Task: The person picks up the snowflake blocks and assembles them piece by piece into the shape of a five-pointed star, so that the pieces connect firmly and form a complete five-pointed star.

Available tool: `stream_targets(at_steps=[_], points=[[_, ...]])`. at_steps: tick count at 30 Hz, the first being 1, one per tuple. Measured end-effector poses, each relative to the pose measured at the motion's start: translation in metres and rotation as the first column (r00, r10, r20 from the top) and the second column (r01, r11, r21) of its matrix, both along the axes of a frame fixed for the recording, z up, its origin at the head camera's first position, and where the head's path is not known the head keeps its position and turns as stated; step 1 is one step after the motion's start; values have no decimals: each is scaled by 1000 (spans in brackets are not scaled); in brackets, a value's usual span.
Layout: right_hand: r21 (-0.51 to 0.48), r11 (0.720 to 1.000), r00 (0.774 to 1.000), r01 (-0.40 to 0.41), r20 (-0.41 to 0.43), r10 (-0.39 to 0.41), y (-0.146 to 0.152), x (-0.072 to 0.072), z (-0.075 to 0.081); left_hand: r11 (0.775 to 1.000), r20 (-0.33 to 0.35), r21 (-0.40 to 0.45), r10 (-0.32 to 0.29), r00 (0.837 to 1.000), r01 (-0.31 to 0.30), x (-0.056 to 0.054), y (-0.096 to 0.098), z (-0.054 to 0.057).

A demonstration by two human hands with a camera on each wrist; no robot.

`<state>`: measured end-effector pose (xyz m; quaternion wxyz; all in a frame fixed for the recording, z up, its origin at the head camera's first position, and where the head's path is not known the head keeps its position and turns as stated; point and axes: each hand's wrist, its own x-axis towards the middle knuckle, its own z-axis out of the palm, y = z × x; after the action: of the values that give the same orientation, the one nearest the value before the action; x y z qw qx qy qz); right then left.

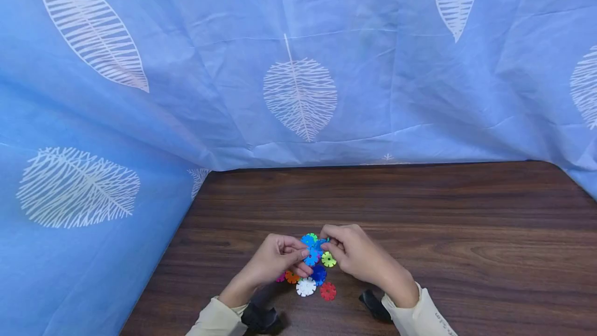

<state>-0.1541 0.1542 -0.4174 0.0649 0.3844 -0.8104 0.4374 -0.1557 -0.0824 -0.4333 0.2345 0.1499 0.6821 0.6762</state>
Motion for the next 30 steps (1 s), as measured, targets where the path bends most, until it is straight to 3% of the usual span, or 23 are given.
stream_targets(at_steps=[6,14,20,25,30], points=[[-91,996,999,-15,-32,12,-2,0,-3,998,67,53,16,998,-20,1,-1,2],[-179,982,998,-54,13,57,-5,0,-8,993,143,119,-10,990,-7,4,1,5],[-210,972,992,-102,52,115,-5,-1,-1,992,198,125,-14,980,-11,5,1,12],[-206,966,984,-154,60,170,-4,0,4,991,205,134,-54,977,26,5,0,15],[-86,993,991,-80,102,88,-7,1,2,993,141,112,-49,989,33,3,-10,15]])
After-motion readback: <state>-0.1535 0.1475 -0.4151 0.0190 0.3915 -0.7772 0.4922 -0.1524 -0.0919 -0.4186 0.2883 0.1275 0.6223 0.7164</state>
